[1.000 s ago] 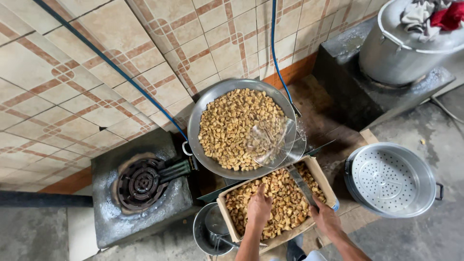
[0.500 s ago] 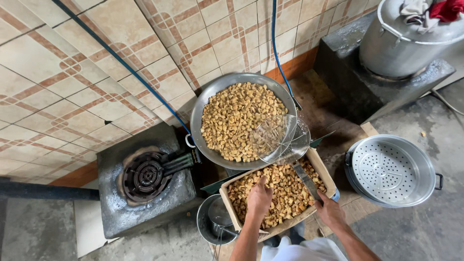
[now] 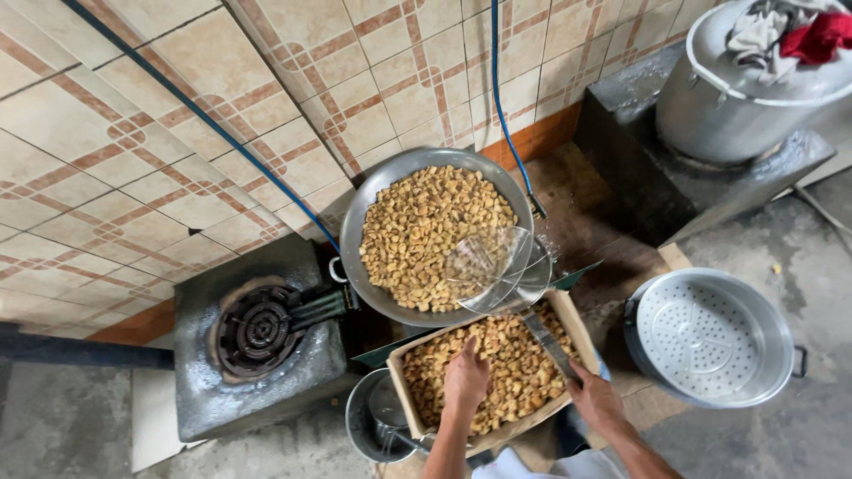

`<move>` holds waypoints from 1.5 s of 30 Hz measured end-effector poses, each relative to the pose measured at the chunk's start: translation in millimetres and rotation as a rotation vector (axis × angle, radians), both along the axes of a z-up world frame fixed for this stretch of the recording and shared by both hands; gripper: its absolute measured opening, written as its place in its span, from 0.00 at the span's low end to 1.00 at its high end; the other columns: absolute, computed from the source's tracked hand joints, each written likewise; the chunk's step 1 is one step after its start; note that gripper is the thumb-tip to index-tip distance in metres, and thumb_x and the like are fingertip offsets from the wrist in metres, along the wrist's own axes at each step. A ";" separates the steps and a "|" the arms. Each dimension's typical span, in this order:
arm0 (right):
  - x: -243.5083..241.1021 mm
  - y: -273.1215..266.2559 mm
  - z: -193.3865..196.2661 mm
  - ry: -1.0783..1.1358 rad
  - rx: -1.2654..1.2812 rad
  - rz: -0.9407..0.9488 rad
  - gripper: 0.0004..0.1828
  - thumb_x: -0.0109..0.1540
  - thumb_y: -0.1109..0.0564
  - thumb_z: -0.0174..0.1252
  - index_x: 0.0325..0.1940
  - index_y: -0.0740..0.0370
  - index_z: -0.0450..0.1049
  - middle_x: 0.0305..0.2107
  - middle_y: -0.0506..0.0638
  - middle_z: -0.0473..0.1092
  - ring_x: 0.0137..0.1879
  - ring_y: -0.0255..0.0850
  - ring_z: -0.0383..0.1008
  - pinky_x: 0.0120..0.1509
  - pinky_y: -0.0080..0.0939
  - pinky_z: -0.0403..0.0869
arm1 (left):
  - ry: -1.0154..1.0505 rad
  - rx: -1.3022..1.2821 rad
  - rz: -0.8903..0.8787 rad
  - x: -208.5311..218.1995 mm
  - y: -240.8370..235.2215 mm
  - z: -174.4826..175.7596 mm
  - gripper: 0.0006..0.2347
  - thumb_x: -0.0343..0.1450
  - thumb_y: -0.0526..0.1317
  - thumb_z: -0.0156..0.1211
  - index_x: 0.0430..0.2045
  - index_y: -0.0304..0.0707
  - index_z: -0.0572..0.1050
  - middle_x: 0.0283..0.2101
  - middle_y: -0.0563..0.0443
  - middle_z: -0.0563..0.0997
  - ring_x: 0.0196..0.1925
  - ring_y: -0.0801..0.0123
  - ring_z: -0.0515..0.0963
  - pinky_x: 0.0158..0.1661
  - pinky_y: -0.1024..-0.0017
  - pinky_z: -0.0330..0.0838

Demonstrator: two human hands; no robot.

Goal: The person uses a mesh skimmer to scoop pieces of processed food from a large metal pan and transfers them into a cardboard box.

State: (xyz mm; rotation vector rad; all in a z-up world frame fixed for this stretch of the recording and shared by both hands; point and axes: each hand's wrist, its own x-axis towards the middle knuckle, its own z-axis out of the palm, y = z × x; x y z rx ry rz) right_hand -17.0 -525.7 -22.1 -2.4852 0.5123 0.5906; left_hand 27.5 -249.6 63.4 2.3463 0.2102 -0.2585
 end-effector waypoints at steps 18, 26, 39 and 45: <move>51.8 -74.8 9.7 0.030 -0.049 0.243 0.35 0.64 0.37 0.53 0.76 0.35 0.58 0.52 0.59 0.76 0.57 0.55 0.79 0.63 0.51 0.75 | 0.080 -0.025 0.213 2.9 -79.7 17.2 0.24 0.69 0.41 0.60 0.63 0.45 0.67 0.34 0.43 0.84 0.37 0.52 0.84 0.40 0.56 0.78; 40.3 -61.4 4.9 -0.042 -0.042 0.216 0.34 0.63 0.37 0.53 0.74 0.37 0.60 0.53 0.58 0.76 0.58 0.55 0.78 0.62 0.51 0.76 | 0.075 -0.014 0.141 0.5 -61.1 31.4 0.25 0.71 0.41 0.60 0.65 0.45 0.66 0.38 0.40 0.85 0.39 0.53 0.85 0.44 0.58 0.79; 42.7 -66.5 2.8 0.024 -0.046 0.183 0.35 0.63 0.37 0.53 0.75 0.34 0.60 0.56 0.55 0.75 0.62 0.53 0.75 0.65 0.51 0.74 | 0.289 -0.003 0.117 9.9 -68.6 31.7 0.25 0.75 0.41 0.53 0.70 0.49 0.58 0.38 0.43 0.84 0.33 0.57 0.85 0.34 0.62 0.84; 76.7 -94.1 1.9 0.055 -0.020 0.246 0.34 0.64 0.37 0.53 0.75 0.35 0.60 0.59 0.57 0.72 0.65 0.53 0.72 0.68 0.50 0.71 | 0.025 0.007 0.204 19.4 -98.1 5.9 0.23 0.71 0.39 0.59 0.63 0.42 0.69 0.35 0.38 0.85 0.36 0.50 0.85 0.39 0.55 0.79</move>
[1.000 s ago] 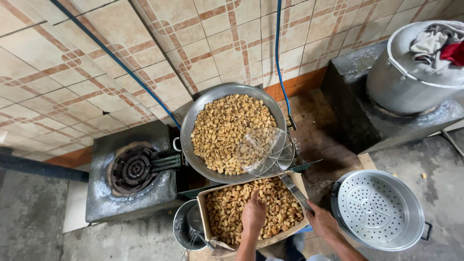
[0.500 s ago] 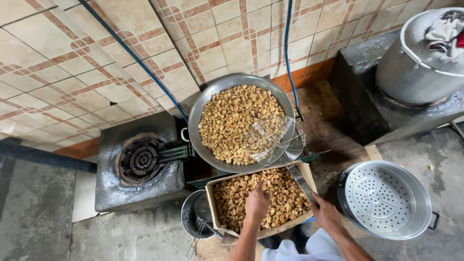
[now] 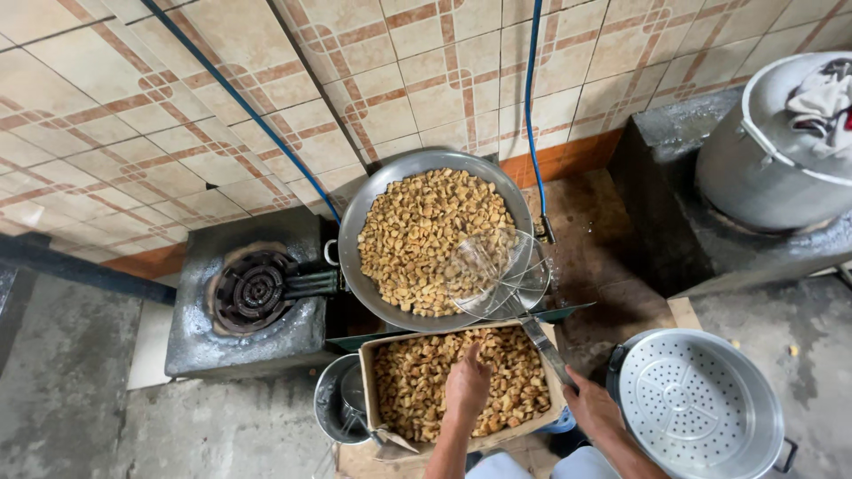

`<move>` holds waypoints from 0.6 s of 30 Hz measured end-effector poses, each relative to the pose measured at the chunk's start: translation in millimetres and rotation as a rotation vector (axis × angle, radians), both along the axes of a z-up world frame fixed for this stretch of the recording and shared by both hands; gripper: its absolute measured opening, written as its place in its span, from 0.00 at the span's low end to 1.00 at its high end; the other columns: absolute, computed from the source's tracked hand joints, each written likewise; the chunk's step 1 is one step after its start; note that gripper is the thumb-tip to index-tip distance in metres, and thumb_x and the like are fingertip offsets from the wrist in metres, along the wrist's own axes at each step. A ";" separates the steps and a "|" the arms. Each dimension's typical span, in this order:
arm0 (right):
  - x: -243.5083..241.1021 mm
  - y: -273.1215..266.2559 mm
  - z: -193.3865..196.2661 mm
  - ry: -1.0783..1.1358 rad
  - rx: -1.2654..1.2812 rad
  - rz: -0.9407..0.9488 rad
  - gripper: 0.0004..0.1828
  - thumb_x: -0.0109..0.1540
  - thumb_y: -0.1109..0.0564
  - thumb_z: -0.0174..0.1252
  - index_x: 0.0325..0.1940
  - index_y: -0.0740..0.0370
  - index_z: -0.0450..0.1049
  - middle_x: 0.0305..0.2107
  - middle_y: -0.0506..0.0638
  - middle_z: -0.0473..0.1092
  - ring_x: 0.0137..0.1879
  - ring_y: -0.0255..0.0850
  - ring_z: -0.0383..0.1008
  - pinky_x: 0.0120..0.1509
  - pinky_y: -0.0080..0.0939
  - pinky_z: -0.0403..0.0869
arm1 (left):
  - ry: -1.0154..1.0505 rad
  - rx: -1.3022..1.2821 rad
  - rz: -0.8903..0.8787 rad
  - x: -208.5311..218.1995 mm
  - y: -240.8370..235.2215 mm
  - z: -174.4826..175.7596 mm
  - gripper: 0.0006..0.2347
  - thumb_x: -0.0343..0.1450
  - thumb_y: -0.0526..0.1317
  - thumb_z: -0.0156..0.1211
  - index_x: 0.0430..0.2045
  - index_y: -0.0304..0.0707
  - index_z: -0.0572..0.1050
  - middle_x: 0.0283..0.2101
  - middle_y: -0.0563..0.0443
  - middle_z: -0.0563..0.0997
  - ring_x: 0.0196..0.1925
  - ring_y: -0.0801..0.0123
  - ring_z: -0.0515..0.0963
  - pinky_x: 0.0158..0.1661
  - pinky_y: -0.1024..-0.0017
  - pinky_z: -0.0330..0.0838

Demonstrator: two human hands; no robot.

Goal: The person uses a mesh skimmer to scoop pieces of processed food from a large metal pan and transfers them into a cardboard box.

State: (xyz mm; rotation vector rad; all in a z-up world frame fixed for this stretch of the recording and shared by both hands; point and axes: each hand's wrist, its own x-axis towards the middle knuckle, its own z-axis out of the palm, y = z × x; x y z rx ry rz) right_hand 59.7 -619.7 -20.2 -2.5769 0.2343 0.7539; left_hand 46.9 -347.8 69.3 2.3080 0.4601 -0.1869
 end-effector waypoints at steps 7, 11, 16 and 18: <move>54.4 -35.0 -1.6 -0.017 0.085 0.100 0.34 0.65 0.37 0.52 0.75 0.37 0.59 0.62 0.56 0.70 0.67 0.54 0.71 0.70 0.48 0.70 | 0.089 -0.050 0.127 27.6 -52.2 21.0 0.25 0.70 0.38 0.58 0.65 0.45 0.66 0.37 0.38 0.85 0.38 0.50 0.85 0.40 0.55 0.79; 73.1 -43.7 2.6 -0.023 0.038 0.205 0.34 0.66 0.36 0.50 0.77 0.39 0.58 0.60 0.57 0.72 0.66 0.53 0.72 0.69 0.48 0.72 | 0.189 -0.044 0.155 39.9 -72.4 19.3 0.30 0.71 0.38 0.57 0.71 0.48 0.56 0.49 0.38 0.81 0.42 0.54 0.85 0.42 0.59 0.82; 83.3 -40.1 26.3 0.087 0.020 0.127 0.34 0.66 0.37 0.51 0.77 0.35 0.57 0.61 0.56 0.71 0.67 0.55 0.71 0.70 0.49 0.71 | -0.029 0.080 0.168 51.2 -72.2 5.0 0.38 0.68 0.38 0.66 0.71 0.43 0.47 0.64 0.25 0.67 0.50 0.43 0.80 0.41 0.57 0.80; 81.5 -35.2 25.5 0.035 0.040 0.113 0.34 0.66 0.37 0.51 0.77 0.37 0.58 0.60 0.58 0.72 0.66 0.57 0.72 0.69 0.50 0.72 | -0.044 0.003 0.189 51.9 -68.8 18.0 0.38 0.68 0.34 0.63 0.72 0.40 0.45 0.62 0.28 0.69 0.45 0.48 0.81 0.39 0.60 0.81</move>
